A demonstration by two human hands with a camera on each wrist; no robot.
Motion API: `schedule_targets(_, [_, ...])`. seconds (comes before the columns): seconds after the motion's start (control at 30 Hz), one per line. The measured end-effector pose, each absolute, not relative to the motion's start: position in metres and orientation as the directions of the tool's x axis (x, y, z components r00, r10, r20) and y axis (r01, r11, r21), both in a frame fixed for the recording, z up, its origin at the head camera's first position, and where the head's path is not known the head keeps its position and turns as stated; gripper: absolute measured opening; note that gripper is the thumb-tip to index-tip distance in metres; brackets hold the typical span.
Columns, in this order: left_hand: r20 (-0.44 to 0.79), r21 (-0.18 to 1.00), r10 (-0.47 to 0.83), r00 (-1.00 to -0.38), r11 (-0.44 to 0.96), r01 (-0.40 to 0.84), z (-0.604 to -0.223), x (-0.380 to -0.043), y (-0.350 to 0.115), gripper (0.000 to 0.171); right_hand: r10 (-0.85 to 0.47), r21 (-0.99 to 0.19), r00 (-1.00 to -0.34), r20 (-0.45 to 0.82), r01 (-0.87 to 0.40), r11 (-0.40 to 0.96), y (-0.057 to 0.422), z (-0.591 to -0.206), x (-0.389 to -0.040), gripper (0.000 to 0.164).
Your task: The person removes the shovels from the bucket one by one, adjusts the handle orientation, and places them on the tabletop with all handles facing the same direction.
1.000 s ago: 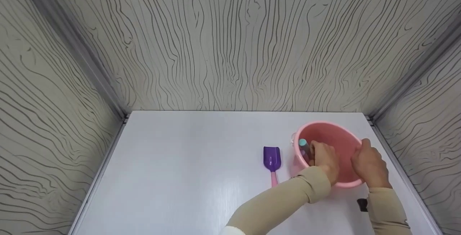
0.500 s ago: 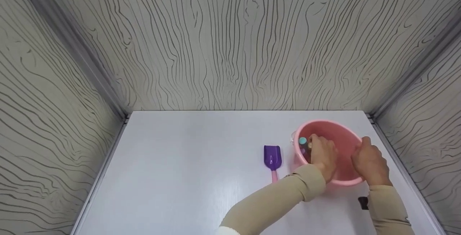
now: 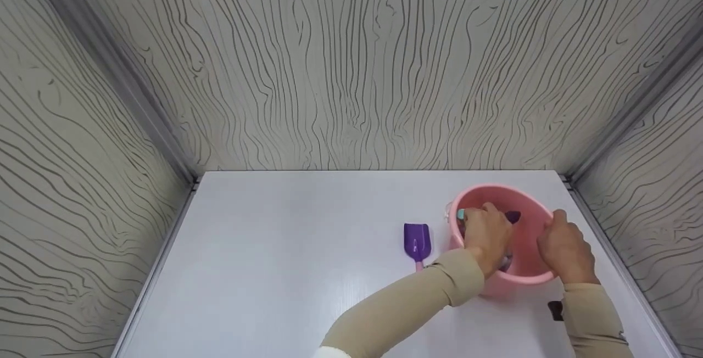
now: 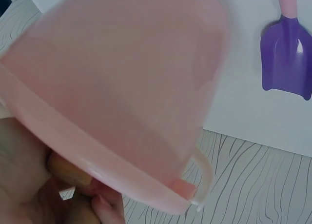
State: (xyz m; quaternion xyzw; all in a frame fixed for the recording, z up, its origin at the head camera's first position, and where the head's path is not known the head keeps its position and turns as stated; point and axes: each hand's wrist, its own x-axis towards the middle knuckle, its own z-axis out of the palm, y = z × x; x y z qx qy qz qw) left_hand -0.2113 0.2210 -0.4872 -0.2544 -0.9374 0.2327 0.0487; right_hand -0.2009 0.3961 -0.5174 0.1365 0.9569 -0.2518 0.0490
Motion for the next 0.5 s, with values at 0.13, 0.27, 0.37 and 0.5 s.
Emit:
schedule_targets(0.13, [0.008, -0.479, 0.512, -0.859, 0.756, 0.446, -0.488, -0.213, 0.211, 0.033, 0.235, -0.453, -0.96, -0.154, 0.28, 0.846, 0.396, -0.517, -0.201, 0.04])
schedule_targets(0.27, [0.063, -0.44, 0.499, -0.864, 0.791, 0.425, -0.488, -0.213, 0.207, 0.032, 0.238, -0.457, -0.958, -0.156, 0.284, 0.843, 0.396, -0.517, -0.2, 0.041])
schedule_targets(0.37, [0.097, -0.377, 0.484, -0.87, 0.827, 0.418, -0.487, -0.213, 0.202, 0.027, 0.236, -0.46, -0.959, -0.154, 0.281, 0.842, 0.396, -0.517, -0.199, 0.041])
schedule_targets(0.5, [0.101, -0.296, 0.468, -0.878, 0.857, 0.422, -0.481, -0.215, 0.191, 0.021, 0.228, -0.467, -0.96, -0.163, 0.279, 0.839, 0.396, -0.516, -0.199, 0.042])
